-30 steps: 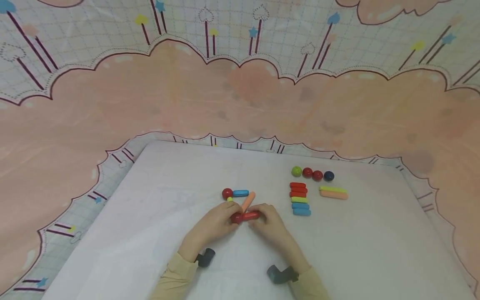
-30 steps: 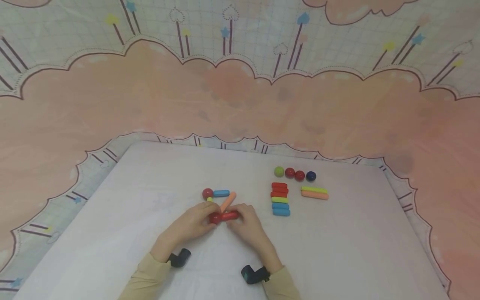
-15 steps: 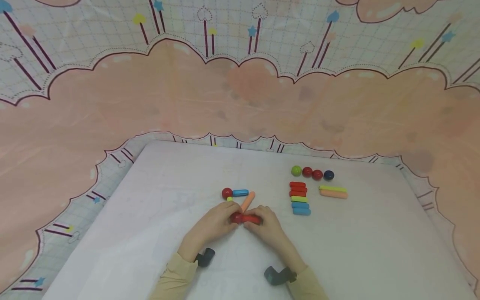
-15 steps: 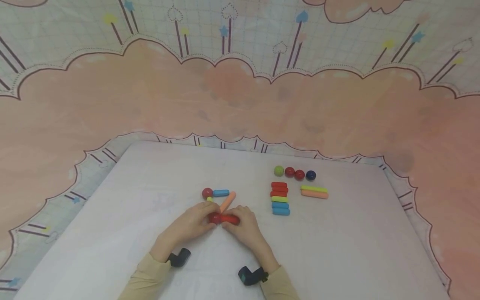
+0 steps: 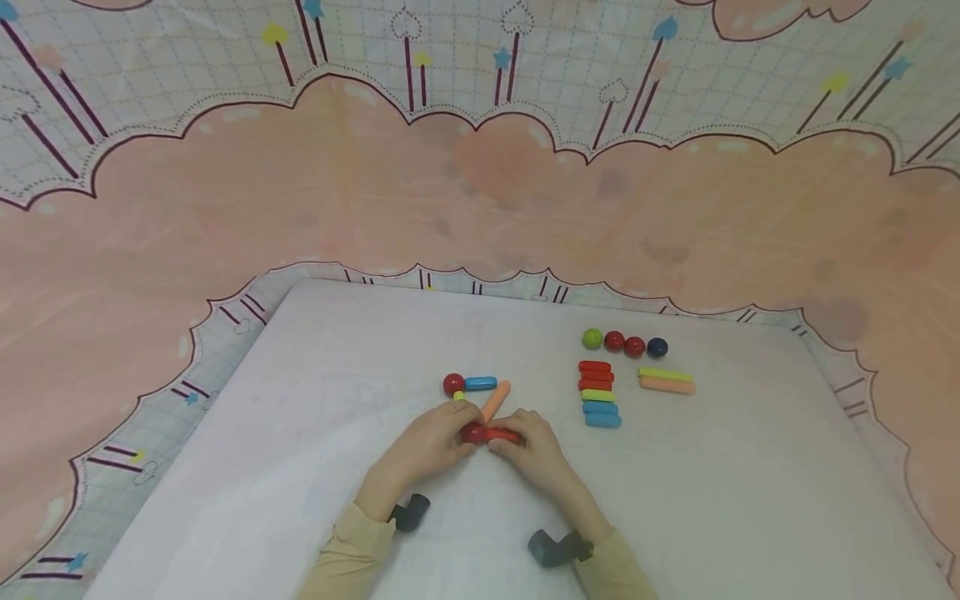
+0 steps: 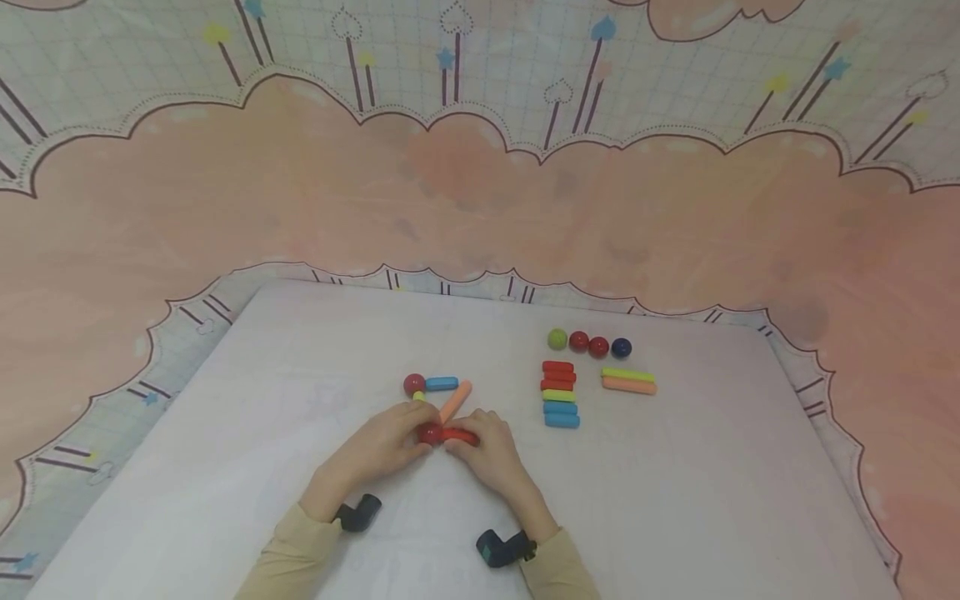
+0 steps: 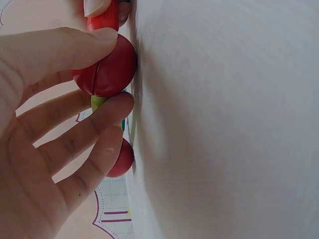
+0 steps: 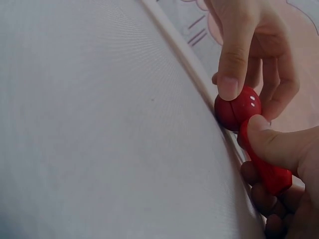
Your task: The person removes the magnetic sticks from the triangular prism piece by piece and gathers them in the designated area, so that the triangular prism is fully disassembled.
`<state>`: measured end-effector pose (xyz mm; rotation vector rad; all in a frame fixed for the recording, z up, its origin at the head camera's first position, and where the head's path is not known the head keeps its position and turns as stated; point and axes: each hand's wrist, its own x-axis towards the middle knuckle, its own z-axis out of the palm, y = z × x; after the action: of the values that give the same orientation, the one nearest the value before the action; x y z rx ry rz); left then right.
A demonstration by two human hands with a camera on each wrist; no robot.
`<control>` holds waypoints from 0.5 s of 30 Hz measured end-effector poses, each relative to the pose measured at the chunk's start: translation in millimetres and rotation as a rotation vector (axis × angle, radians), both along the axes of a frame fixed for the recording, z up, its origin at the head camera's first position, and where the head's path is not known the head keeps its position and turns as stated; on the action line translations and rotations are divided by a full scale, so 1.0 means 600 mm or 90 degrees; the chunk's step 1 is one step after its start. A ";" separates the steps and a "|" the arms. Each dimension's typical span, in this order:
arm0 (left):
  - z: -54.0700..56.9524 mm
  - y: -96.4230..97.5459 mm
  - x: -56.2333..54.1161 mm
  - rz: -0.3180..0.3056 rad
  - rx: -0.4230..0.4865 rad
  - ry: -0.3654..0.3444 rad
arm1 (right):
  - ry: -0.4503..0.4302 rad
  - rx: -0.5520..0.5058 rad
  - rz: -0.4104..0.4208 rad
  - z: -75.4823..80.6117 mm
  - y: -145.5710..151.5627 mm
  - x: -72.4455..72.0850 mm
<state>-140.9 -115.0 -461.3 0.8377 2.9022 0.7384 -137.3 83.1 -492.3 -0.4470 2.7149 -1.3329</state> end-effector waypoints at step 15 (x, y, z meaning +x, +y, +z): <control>0.002 -0.001 0.001 -0.010 -0.001 0.003 | -0.010 0.012 0.006 0.001 0.002 0.000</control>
<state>-140.6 -115.4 -460.2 0.8636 2.8964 0.7331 -137.3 84.1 -491.7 -0.4453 2.7075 -1.3009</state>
